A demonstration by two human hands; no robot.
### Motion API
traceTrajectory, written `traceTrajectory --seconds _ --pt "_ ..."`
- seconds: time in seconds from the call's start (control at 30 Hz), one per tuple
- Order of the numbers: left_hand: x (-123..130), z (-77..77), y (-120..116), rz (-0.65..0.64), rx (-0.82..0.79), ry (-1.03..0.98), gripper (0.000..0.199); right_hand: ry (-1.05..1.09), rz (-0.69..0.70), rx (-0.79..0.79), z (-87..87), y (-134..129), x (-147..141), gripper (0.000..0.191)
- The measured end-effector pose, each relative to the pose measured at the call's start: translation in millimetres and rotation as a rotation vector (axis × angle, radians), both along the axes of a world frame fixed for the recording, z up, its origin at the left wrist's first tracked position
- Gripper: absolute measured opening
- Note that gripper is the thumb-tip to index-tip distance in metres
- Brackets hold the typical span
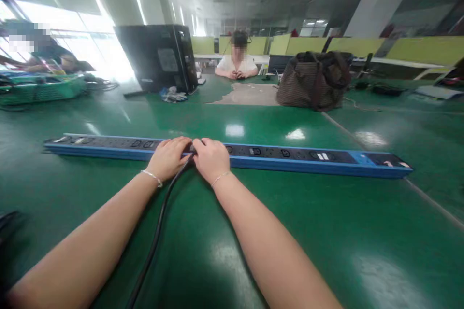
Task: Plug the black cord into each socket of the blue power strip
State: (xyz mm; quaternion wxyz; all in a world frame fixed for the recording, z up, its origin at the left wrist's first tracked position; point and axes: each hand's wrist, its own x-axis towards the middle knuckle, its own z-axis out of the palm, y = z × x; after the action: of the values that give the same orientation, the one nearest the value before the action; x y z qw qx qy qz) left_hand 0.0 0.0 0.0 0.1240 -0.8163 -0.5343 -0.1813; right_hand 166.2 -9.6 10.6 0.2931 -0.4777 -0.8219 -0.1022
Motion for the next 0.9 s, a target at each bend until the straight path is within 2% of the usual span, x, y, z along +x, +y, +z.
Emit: traceTrajectory --seconds 0.3,0.53,0.9 --pt "5 -4.4 -5 0.031 0.064 -0.032 0.046 0.081 0.038 -0.010 -6.4 2 1 0.024" --pt "6 -3.3 -5 0.046 0.047 -0.025 0.046 0.144 0.055 -0.010 -13.3 5 0 0.028" --pt "9 -4.9 -2 0.051 0.072 -0.007 0.050 0.049 -0.015 -0.074 8.4 3 1 0.016"
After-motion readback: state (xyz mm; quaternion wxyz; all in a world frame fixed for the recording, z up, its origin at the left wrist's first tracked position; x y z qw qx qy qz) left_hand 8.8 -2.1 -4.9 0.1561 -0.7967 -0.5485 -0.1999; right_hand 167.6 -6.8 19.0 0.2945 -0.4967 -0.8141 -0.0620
